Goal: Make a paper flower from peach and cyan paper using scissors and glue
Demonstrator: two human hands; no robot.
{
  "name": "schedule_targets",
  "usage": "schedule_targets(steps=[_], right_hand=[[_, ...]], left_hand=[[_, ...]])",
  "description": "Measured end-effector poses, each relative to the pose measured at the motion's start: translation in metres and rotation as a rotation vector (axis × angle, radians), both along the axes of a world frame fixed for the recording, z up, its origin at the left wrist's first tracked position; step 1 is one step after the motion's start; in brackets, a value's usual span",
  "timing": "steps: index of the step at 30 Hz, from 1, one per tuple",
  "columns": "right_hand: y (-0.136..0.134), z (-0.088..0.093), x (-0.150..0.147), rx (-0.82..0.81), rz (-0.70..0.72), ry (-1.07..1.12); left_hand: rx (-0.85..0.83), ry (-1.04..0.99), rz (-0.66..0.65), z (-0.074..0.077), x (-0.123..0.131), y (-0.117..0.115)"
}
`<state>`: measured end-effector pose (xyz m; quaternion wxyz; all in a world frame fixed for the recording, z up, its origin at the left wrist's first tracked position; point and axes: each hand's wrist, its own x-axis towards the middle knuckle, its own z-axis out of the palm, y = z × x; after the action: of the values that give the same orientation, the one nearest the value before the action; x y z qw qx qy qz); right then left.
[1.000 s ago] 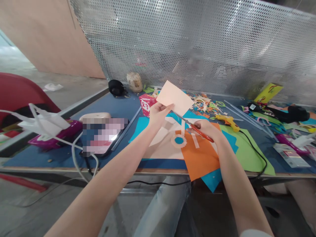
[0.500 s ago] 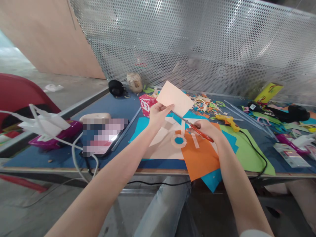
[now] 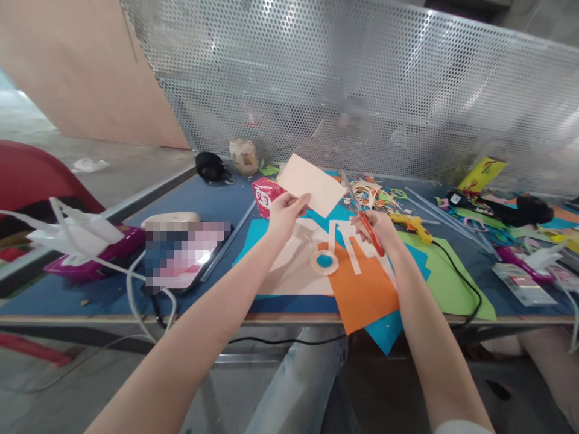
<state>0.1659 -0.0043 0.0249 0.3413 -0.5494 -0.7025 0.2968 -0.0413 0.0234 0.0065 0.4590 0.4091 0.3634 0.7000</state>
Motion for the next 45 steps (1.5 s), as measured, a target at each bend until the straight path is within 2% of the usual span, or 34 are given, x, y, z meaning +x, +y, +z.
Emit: schedule_targets(steps=[3,9,14,19,21,25,30,33,36,39,45], right_hand=[[0.003,-0.003,-0.007,0.038,-0.032,0.237],[0.011,-0.007,-0.005,0.190,-0.085,0.246],[0.005,0.002,-0.004,0.234,-0.196,0.264],[-0.003,0.013,-0.005,0.260,-0.296,0.303],[-0.003,0.014,-0.002,0.256,-0.275,0.316],[-0.001,0.013,0.001,0.306,-0.173,0.370],[-0.001,0.010,-0.001,0.347,-0.049,0.401],[-0.001,0.008,-0.003,0.363,-0.069,0.358],[0.002,0.005,-0.005,0.290,-0.049,0.445],[0.006,0.002,-0.008,0.248,-0.030,0.573],[0.005,0.002,-0.009,0.301,-0.152,0.523]], left_hand=[[-0.022,0.128,-0.087,-0.003,0.009,-0.005],[-0.025,0.258,-0.212,-0.005,0.018,-0.012],[-0.023,0.252,-0.180,-0.003,0.016,-0.015],[-0.050,0.246,-0.375,-0.004,0.011,-0.014],[-0.033,0.202,-0.344,-0.003,0.009,-0.012],[0.048,0.100,-0.139,0.000,0.007,-0.008],[0.098,0.239,-0.236,0.001,0.004,-0.006],[0.093,0.262,-0.180,-0.001,0.003,-0.005],[0.069,0.130,-0.112,-0.001,0.003,-0.004],[0.035,0.058,-0.176,0.001,0.004,-0.006],[0.019,0.190,-0.398,0.001,0.013,-0.015]])
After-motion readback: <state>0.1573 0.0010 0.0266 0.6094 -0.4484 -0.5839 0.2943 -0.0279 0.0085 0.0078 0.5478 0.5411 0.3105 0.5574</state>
